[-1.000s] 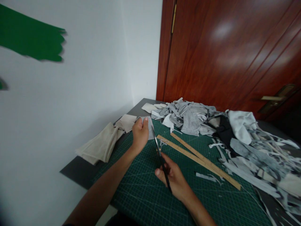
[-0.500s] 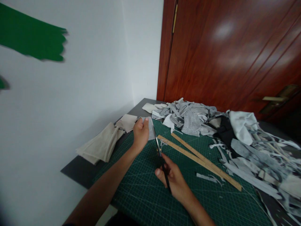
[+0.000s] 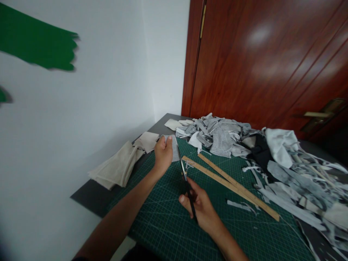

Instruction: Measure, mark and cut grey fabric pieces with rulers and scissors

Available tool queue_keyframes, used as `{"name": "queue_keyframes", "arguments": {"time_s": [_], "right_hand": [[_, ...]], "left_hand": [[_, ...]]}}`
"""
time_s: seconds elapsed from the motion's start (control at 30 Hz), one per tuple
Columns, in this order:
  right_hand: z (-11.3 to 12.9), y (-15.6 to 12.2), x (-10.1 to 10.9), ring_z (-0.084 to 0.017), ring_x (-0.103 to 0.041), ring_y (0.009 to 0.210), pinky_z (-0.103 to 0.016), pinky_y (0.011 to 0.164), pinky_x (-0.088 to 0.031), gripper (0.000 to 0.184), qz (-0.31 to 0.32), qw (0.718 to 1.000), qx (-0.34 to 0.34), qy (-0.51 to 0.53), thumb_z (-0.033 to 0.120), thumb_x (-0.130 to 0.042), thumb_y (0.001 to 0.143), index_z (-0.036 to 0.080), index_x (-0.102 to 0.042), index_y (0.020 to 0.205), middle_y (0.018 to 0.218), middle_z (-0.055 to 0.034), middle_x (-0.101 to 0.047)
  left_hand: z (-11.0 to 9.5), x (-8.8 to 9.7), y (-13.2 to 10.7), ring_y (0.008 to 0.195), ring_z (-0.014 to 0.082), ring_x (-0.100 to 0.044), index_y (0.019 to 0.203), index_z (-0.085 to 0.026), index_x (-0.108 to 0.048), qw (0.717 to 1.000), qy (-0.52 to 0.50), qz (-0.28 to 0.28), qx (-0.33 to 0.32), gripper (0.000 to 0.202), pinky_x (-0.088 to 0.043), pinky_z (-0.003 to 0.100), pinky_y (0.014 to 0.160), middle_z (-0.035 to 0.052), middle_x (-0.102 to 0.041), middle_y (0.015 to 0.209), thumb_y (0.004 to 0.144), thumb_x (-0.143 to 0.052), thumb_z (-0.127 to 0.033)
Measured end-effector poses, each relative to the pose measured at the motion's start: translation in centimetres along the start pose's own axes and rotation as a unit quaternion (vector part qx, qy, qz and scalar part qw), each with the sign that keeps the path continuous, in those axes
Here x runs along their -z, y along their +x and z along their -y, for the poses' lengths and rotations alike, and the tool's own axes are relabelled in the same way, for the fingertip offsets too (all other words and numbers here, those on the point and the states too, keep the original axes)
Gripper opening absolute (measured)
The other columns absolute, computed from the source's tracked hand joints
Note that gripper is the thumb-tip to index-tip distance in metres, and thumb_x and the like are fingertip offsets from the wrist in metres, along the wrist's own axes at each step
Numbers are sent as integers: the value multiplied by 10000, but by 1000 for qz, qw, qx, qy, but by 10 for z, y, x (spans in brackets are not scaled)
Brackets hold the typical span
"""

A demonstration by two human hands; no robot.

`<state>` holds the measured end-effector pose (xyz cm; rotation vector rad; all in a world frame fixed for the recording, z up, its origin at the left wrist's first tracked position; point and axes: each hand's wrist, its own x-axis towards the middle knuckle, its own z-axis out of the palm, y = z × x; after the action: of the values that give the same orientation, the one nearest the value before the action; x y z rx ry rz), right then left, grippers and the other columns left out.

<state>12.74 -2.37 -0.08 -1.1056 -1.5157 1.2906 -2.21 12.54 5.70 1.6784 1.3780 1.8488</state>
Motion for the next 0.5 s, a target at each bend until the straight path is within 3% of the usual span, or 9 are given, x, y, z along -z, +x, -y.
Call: {"name": "queue_keyframes", "arguments": {"time_s": [0.5], "right_hand": [[3,1,-2,-87,-320,462,-206,395,-320,927,-10,1000,-7,21,717,-756,818,146,-521,1510,606,90,-411]], "left_hand": [[-2,0,0,611,154,-434,679,-236,-391,1000,3,-1,-1,364,-275,307,617,-41,-463,622,1020,-511,-274]]}}
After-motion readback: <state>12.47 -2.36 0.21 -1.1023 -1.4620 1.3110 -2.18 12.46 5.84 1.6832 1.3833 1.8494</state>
